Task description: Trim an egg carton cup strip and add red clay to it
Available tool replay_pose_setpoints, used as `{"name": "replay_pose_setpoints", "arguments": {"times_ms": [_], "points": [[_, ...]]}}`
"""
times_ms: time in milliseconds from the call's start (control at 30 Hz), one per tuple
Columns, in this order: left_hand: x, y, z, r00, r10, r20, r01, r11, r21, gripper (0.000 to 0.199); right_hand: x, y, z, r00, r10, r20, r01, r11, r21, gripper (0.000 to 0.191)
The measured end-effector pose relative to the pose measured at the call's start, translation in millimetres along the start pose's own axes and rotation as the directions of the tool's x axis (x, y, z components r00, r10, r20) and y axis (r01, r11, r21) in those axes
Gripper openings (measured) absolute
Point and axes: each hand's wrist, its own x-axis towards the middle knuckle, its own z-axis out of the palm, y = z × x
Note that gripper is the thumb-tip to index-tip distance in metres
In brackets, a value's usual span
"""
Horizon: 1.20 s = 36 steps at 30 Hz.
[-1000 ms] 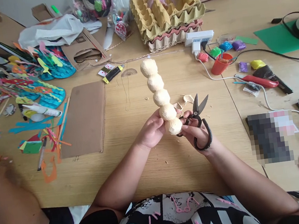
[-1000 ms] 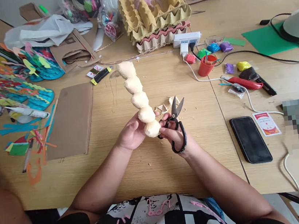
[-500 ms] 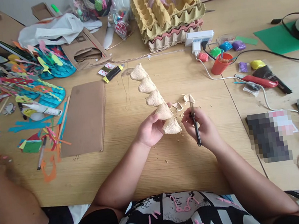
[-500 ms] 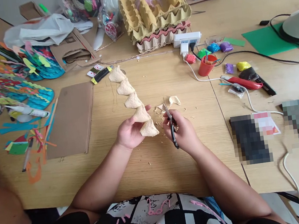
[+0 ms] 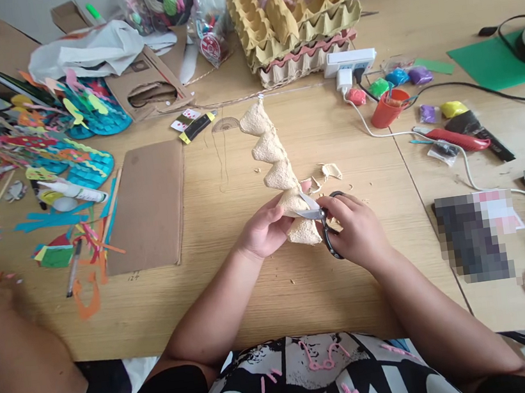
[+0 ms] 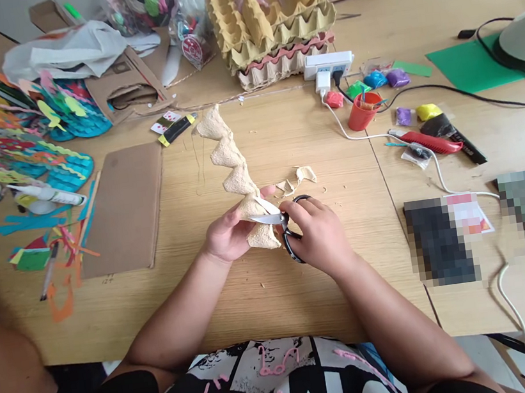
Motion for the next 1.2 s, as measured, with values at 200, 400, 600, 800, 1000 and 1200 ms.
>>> {"name": "replay_pose_setpoints", "arguments": {"times_ms": [200, 400, 600, 800, 1000, 1200], "points": [[-0.1, -2.9, 4.6, 1.000, -0.005, 0.004, 0.005, 1.000, -0.018, 0.077, -2.2, 0.8, 1.9, 1.000, 0.002, -0.021, -0.004, 0.995, -0.095, 0.023], [-0.7, -4.1, 5.2, 1.000, -0.001, -0.008, 0.001, 0.999, -0.045, 0.081, -2.2, 0.7, 2.4, 0.999, -0.004, -0.035, 0.000, 0.994, -0.108, 0.021], [-2.3, -4.2, 2.3, 0.998, 0.005, -0.067, -0.008, 0.999, -0.044, 0.082, -0.3, -2.5, -1.9, 1.000, -0.011, -0.026, 0.008, 0.992, -0.128, 0.025], [-1.7, -4.6, 5.6, 0.997, 0.022, -0.080, -0.026, 0.998, -0.051, 0.074, 0.1, 0.8, -3.6, 0.999, -0.039, -0.012, 0.037, 0.988, -0.153, 0.028], [-1.1, -5.7, 9.6, 0.996, 0.023, -0.084, -0.026, 0.999, -0.034, 0.082, 0.8, 3.5, -0.1, 0.999, -0.005, -0.035, 0.001, 0.995, -0.097, 0.023], [-0.4, -6.7, 9.1, 0.997, 0.030, -0.071, -0.033, 0.999, -0.040, 0.077, 0.7, 4.4, 0.3, 0.998, 0.004, -0.061, -0.009, 0.996, -0.087, 0.020]]}}
